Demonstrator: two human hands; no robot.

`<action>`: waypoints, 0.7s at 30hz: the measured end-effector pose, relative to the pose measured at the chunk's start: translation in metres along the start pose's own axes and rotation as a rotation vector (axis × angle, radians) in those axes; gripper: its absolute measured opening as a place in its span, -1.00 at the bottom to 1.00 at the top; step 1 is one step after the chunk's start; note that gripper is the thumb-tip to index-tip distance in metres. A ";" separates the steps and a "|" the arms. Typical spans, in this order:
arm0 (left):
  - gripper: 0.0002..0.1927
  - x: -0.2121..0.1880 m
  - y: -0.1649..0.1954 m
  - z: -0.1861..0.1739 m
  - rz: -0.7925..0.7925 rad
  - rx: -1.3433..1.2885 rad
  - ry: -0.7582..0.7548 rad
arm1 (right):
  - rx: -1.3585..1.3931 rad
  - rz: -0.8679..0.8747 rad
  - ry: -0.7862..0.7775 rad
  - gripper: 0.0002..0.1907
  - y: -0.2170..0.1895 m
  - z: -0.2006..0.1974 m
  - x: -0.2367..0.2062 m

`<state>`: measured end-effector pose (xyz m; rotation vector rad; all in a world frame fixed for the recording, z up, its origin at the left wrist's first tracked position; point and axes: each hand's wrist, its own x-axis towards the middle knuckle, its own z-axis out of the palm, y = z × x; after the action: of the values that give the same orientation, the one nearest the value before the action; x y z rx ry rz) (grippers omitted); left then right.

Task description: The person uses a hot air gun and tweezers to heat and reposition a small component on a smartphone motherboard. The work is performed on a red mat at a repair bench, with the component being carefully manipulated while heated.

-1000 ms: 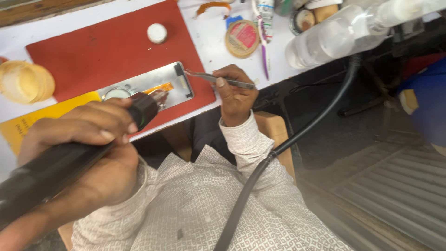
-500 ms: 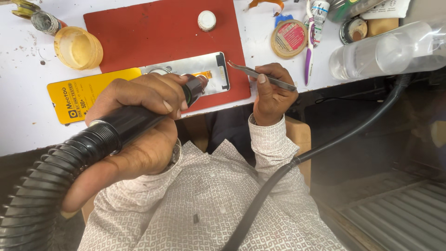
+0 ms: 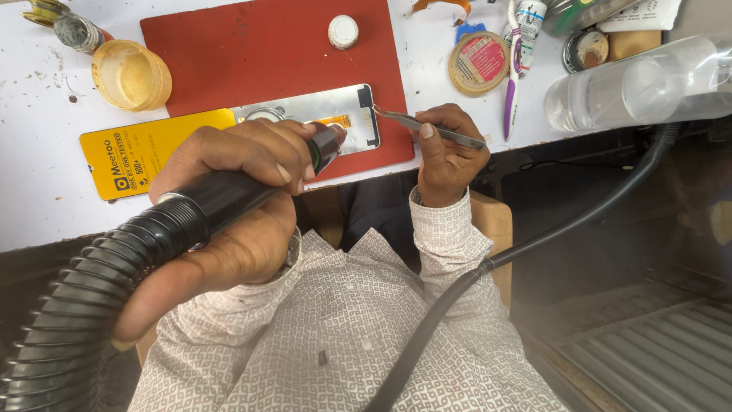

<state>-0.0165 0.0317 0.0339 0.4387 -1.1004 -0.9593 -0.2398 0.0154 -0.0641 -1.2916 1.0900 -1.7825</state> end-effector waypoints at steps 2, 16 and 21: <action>0.21 -0.001 0.001 -0.001 -0.019 -0.013 -0.009 | 0.000 0.001 0.003 -0.86 -0.001 0.000 0.001; 0.21 -0.004 -0.003 -0.006 -0.012 -0.035 -0.014 | -0.015 0.008 -0.005 -0.85 0.001 0.001 -0.001; 0.21 0.001 -0.007 -0.005 0.017 -0.022 0.005 | -0.037 -0.002 0.003 -0.84 0.002 0.001 -0.001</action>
<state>-0.0153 0.0264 0.0270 0.4127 -1.0863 -0.9543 -0.2384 0.0156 -0.0663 -1.3128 1.1279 -1.7743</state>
